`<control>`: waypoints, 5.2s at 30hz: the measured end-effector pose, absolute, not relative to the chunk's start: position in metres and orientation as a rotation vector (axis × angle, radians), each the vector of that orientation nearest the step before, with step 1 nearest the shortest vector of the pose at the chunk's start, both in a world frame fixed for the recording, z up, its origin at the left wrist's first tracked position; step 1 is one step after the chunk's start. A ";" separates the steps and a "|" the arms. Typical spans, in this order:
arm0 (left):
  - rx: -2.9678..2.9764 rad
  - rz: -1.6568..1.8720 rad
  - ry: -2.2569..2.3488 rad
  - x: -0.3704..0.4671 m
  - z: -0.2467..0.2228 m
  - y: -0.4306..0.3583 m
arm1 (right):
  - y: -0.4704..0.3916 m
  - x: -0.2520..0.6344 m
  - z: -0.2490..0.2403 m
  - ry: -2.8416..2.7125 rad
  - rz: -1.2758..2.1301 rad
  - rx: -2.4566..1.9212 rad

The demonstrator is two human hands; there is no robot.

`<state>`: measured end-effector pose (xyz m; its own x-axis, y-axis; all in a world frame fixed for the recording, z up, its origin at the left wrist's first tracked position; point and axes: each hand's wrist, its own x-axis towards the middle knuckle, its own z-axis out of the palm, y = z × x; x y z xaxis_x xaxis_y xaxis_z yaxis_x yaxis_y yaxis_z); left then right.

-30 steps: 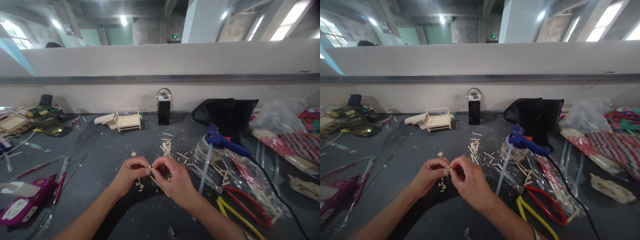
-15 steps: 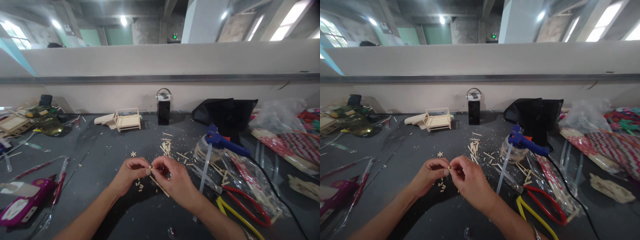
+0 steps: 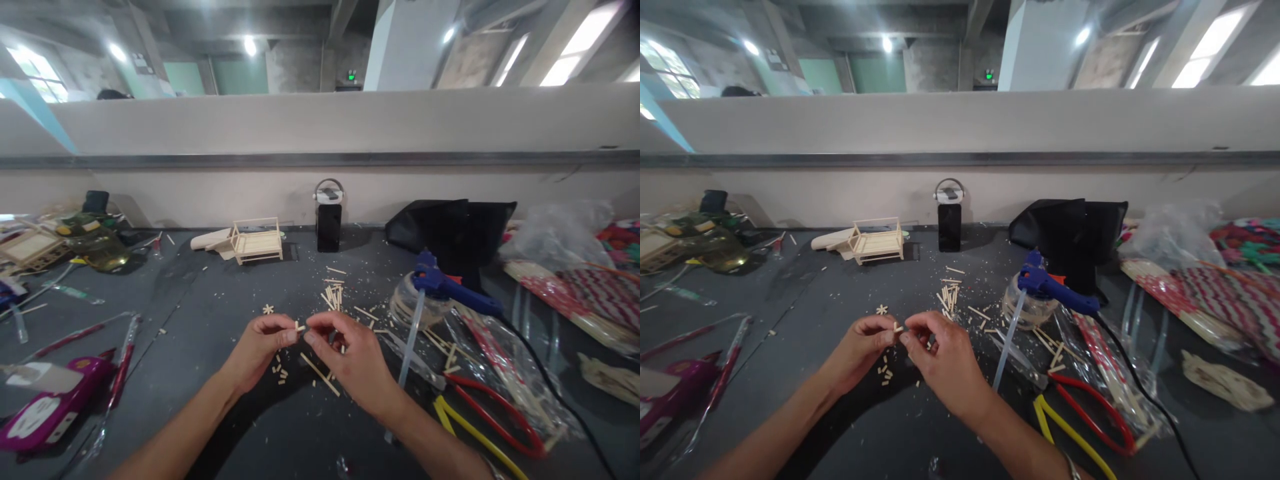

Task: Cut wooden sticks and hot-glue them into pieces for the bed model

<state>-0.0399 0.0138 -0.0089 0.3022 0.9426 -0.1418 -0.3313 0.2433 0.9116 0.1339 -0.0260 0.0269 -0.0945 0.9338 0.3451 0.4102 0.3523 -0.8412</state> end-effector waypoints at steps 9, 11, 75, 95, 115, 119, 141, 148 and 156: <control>1.021 0.992 0.830 -0.039 -0.005 0.011 | -0.026 0.134 0.027 -1.696 0.670 -1.217; 1.036 0.977 0.814 -0.040 -0.005 0.011 | -0.025 0.133 0.028 -1.697 0.652 -1.218; 0.796 0.946 0.632 -0.035 -0.010 0.007 | -0.025 0.132 0.013 -1.899 0.233 -1.057; 0.750 0.972 0.645 -0.035 -0.015 0.009 | -0.024 0.132 0.010 -1.891 0.275 -1.063; 0.741 0.969 0.660 -0.035 -0.013 0.007 | -0.023 0.133 0.008 -2.007 -0.059 -0.998; 0.758 0.963 0.679 -0.035 -0.012 0.007 | -0.023 0.134 0.007 -2.002 -0.068 -0.996; 0.891 0.937 0.660 -0.033 -0.005 0.004 | -0.025 0.132 0.012 -2.040 -0.228 -1.013; 0.973 0.949 0.644 -0.035 -0.008 0.005 | -0.023 0.131 0.010 -1.987 -0.187 -1.002; 0.891 0.999 0.702 -0.032 -0.001 0.003 | -0.023 0.131 0.008 -2.000 -0.158 -1.003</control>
